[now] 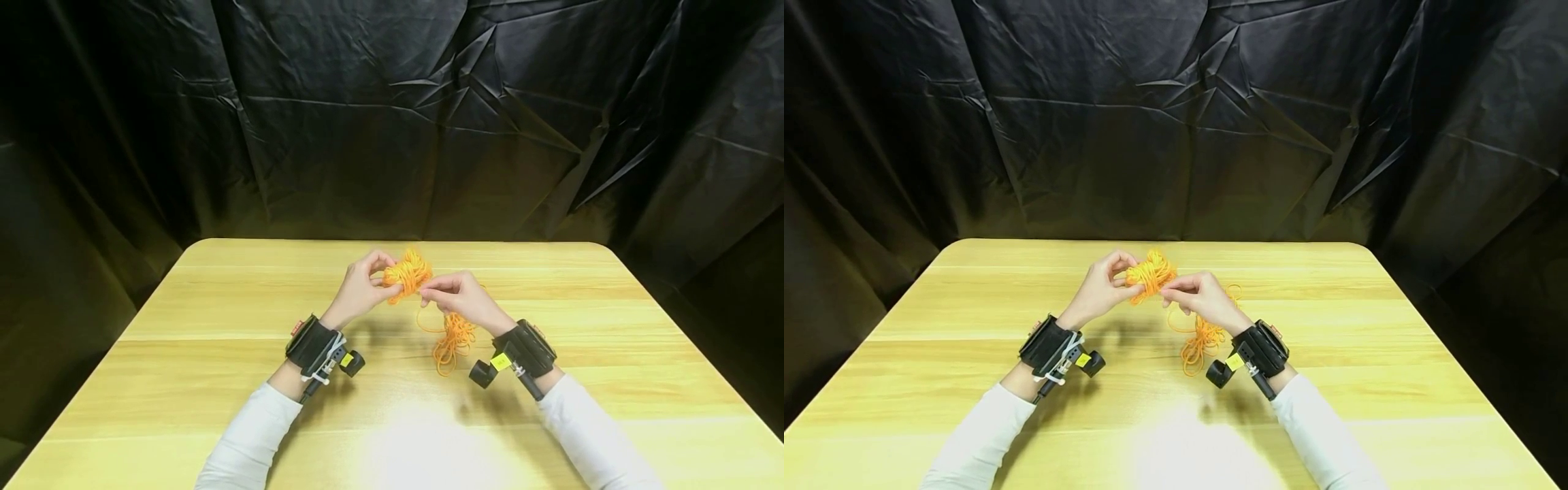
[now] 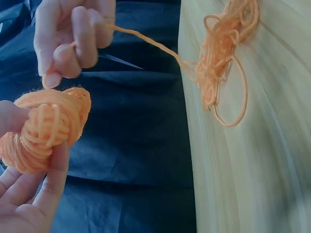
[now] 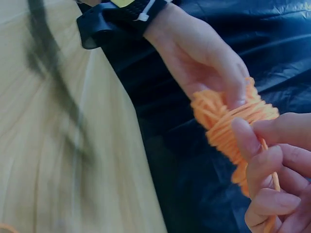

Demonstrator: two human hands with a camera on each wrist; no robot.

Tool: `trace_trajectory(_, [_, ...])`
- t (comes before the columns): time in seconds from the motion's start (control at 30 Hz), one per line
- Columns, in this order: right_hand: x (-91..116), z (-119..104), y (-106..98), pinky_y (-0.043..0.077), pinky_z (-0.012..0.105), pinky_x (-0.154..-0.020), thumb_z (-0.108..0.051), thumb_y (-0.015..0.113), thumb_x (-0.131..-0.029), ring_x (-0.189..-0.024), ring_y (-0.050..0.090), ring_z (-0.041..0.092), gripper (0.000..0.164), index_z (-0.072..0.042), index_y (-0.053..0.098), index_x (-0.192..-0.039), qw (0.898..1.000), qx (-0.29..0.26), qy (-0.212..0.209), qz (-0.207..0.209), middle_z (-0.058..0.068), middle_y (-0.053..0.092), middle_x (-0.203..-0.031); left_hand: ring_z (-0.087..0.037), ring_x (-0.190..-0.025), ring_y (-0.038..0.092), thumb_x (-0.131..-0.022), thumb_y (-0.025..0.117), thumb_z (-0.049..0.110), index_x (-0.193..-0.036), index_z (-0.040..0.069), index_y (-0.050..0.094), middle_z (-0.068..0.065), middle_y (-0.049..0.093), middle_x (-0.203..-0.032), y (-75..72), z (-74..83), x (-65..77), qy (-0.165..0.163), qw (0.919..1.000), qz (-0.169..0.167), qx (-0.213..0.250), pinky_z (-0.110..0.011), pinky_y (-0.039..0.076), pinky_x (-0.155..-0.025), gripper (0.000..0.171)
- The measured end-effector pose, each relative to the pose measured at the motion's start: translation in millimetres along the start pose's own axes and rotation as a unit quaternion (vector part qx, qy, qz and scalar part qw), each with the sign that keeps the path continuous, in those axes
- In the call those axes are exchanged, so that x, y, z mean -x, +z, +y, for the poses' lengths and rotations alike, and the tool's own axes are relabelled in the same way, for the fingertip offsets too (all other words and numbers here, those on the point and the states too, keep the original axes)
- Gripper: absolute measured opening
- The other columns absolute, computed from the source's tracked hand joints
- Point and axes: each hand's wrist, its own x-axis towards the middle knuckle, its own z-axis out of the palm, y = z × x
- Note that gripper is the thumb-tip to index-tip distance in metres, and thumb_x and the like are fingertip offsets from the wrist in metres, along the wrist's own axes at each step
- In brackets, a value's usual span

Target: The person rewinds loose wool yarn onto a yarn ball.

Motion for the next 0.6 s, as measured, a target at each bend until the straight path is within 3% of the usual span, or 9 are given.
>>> trace_trajectory(0.27, [-2, -8, -3, 0.041, 0.022, -0.047, -0.011, 0.060, -0.084, -0.051, 0.048, 0.017, 0.018, 0.001, 0.065, -0.097, 0.999, 0.017, -0.043, 0.018, 0.020, 0.065, -0.086, -0.028, -0.103, 0.055, -0.072, 0.066, -0.008, -0.111, -0.004, 0.052, -0.020, 0.057, -0.113, 0.1, -0.6, 0.9, 0.024, 0.9985, -0.044, -0.022, -0.033, 0.049, -0.080, 0.041])
trace_trajectory(0.43, [-4, -11, -3, 0.039, 0.022, -0.046, -0.008, 0.060, -0.084, -0.050, 0.049, 0.017, 0.017, 0.003, 0.064, -0.097, 0.998, 0.020, -0.048, 0.024, 0.017, 0.065, -0.085, -0.024, -0.098, 0.057, -0.073, 0.069, 0.000, -0.115, -0.003, 0.054, -0.016, 0.057, -0.114, 0.3, -0.8, 1.6, 0.025, 0.9974, -0.067, -0.010, -0.030, 0.050, -0.079, 0.045])
trace_trajectory(0.6, [-4, -14, -3, 0.037, 0.022, -0.044, -0.006, 0.061, -0.083, -0.049, 0.047, 0.014, 0.016, 0.002, 0.064, -0.096, 0.998, 0.030, -0.047, 0.021, 0.014, 0.065, -0.083, -0.024, -0.101, 0.055, -0.075, 0.071, 0.012, -0.109, 0.002, 0.057, -0.012, 0.059, -0.110, 0.3, -0.6, 2.3, 0.008, 0.9982, -0.052, -0.030, -0.033, 0.049, -0.081, 0.038])
